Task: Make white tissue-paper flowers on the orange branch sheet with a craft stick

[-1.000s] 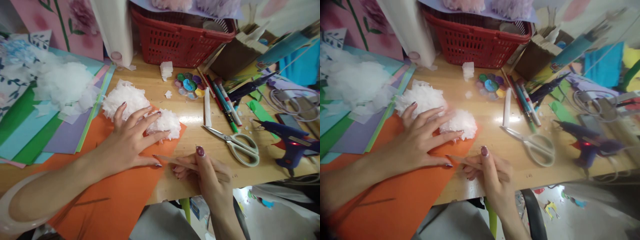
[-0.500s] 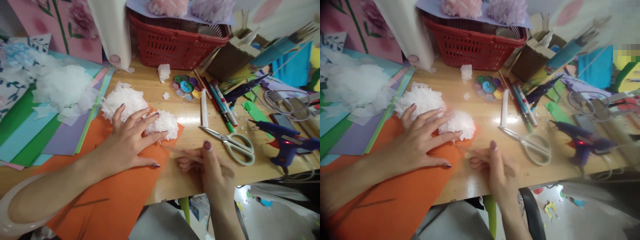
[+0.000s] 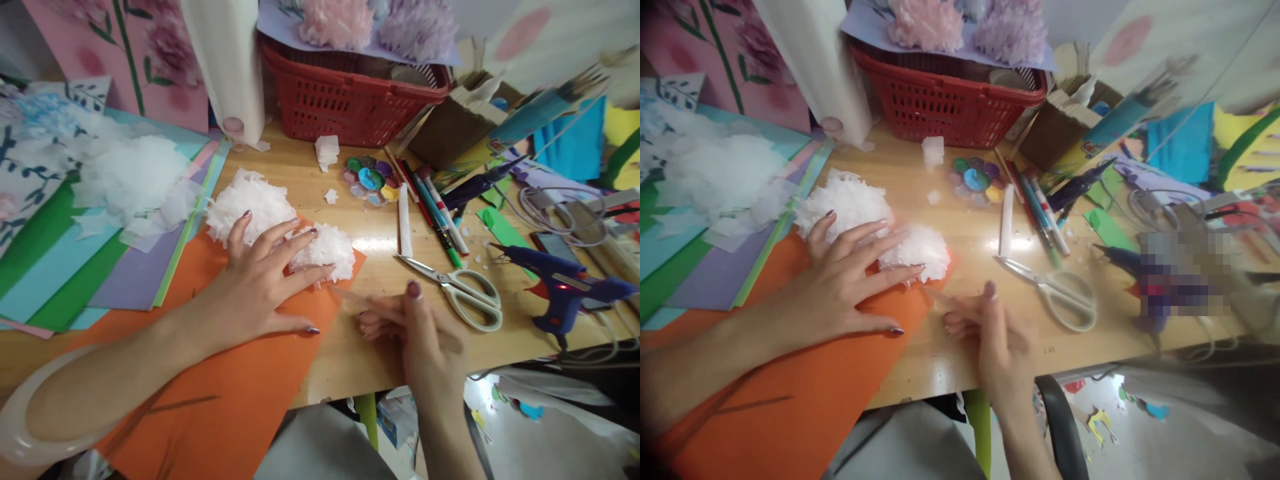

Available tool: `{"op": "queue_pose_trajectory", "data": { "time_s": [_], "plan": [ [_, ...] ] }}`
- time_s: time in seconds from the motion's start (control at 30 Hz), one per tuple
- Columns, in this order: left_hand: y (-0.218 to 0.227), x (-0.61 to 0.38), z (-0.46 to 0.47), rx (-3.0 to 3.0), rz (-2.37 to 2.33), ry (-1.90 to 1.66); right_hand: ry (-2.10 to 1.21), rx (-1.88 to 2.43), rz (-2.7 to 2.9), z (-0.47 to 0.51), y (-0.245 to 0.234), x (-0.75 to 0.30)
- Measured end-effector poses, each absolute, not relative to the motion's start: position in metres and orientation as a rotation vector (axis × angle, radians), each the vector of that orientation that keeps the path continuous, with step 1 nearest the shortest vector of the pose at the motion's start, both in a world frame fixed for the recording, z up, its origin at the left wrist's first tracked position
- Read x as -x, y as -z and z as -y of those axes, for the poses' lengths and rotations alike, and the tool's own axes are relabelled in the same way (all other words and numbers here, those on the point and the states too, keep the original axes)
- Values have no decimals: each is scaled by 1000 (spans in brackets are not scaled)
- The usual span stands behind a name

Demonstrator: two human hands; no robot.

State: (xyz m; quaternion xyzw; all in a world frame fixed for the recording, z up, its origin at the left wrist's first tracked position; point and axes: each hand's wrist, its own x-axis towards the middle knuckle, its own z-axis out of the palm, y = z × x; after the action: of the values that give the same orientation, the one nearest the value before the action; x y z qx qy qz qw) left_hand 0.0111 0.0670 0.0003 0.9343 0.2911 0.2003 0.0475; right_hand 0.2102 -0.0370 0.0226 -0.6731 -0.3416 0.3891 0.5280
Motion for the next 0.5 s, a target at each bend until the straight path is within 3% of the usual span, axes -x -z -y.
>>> {"op": "queue_pose_trajectory", "data": {
  "time_s": [0.13, 0.27, 0.5],
  "plan": [
    [-3, -10, -67, -2886, -848, -681, -1159, 1547, 749, 45, -28, -212],
    [-5, -7, -61, -3011, -716, -850, -1008, 1391, 669, 47, -20, -233],
    [-1, -8, -45, -3043, -878, -728, -924, 1247, 609, 39, -12, -241]
  ]
}}
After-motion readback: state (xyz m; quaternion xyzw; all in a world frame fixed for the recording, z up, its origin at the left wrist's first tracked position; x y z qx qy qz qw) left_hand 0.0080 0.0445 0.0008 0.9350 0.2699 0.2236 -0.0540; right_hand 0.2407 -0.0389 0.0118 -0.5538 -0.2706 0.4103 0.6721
